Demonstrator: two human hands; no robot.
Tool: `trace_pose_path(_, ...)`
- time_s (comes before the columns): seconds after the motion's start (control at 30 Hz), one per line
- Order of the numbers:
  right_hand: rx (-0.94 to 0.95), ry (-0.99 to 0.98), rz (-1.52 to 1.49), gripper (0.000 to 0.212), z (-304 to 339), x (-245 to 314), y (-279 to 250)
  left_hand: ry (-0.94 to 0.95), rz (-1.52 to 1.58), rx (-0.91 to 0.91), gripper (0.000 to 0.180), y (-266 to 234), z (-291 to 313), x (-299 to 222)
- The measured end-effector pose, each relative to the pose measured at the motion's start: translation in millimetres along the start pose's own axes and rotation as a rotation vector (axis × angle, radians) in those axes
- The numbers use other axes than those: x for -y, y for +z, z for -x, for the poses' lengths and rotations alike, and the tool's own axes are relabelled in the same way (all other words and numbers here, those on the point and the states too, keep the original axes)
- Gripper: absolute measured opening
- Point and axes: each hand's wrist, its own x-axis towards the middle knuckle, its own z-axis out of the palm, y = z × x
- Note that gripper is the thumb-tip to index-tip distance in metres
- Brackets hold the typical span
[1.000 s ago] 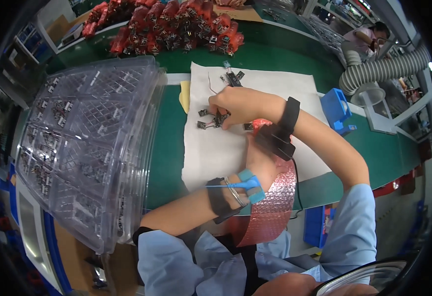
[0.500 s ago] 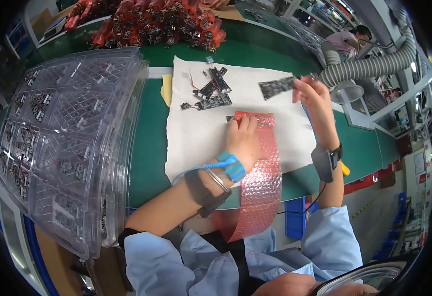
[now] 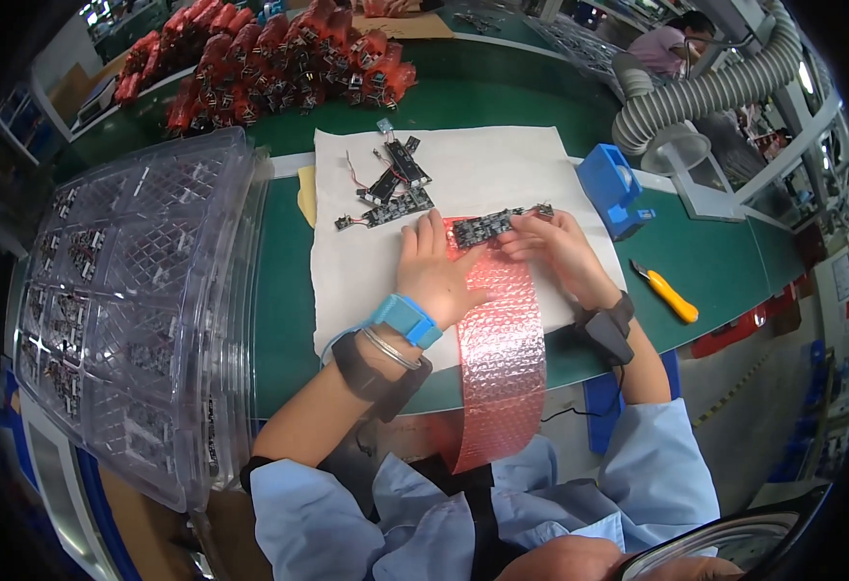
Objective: Wrapping electronic components in red bubble wrap and securing them with tape.
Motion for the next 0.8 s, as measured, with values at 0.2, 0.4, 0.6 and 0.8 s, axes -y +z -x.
trace_pose_path(0.2,-0.020,-0.072,-0.098,0.022,5,14,-22,0.021,0.021,-0.195,0.071,20,-1,4)
trace_pose_path(0.4,-0.105,-0.210,-0.084,0.028,23,29,-71,0.030,0.020,-0.205,0.072,18,0,3)
trace_pose_path(0.6,-0.044,-0.036,-0.010,0.021,4,3,-15,0.019,0.030,-0.145,0.069,12,0,3)
trace_pose_path(0.8,0.086,0.059,0.020,0.021,-6,-3,-5,0.019,0.044,-0.124,0.067,12,0,3)
